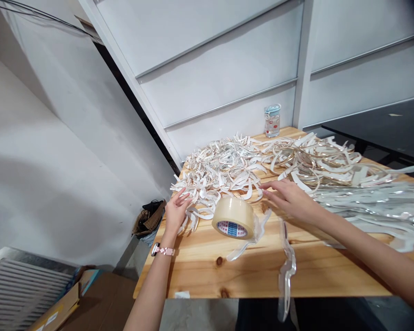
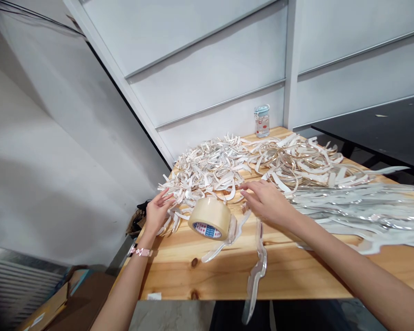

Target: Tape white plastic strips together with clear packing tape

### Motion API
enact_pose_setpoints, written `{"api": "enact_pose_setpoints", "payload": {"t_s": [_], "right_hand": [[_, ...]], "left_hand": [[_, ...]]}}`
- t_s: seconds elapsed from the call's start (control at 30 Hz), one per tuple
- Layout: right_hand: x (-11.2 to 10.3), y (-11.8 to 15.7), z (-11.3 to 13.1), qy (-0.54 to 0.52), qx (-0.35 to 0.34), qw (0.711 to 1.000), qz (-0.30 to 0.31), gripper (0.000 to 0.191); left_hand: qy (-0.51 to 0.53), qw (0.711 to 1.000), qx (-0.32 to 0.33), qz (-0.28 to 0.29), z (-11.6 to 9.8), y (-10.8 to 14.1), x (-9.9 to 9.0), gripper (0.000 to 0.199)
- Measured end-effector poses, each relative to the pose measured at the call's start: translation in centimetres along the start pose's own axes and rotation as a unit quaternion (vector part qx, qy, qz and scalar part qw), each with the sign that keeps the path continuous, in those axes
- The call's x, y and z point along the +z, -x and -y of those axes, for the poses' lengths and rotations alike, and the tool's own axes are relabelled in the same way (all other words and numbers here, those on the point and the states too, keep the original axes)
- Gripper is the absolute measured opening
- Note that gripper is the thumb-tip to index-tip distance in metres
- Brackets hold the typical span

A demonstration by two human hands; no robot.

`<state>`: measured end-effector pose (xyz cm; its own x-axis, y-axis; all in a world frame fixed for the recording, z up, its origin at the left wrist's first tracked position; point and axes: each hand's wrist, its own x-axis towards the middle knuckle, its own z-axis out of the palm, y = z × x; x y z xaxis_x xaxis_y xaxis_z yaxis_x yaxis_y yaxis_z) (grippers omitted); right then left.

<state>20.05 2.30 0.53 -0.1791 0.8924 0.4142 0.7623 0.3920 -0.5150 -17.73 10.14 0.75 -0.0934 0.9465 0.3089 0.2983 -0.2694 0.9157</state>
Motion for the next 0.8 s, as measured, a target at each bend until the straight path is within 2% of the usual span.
{"api": "enact_pose_setpoints", "payload": {"t_s": [0.13,0.4,0.53,0.63,0.73,0.8], "right_hand": [[0.2,0.0,-0.2,0.014,-0.004,1.0,0.009,0.04],[0.0,-0.1,-0.4,0.033,-0.007,0.999,0.032,0.039],[-0.1,0.0,-0.2,0.039,-0.018,0.998,0.035,0.038],[-0.3,-0.2,-0.2,0.04,-0.03,0.998,0.032,0.037],[-0.8,-0.6,0.0,0.036,-0.04,0.998,0.017,0.036],[-1.3,-0.2,0.8,0.022,-0.042,0.999,-0.005,0.035]], "left_hand": [[0.028,0.999,0.01,-0.031,0.1,-0.3,-0.1,0.052],[0.09,0.995,-0.012,-0.027,-0.4,-0.4,-0.4,0.055],[0.07,0.996,0.007,-0.055,-0.6,-0.6,-0.8,0.052],[0.024,0.997,0.034,-0.065,-1.2,0.1,-0.2,0.044],[-0.015,0.997,0.063,-0.041,-3.1,2.1,1.5,0.03],[-0.033,0.993,0.107,0.037,-4.9,3.8,2.9,0.033]]}}
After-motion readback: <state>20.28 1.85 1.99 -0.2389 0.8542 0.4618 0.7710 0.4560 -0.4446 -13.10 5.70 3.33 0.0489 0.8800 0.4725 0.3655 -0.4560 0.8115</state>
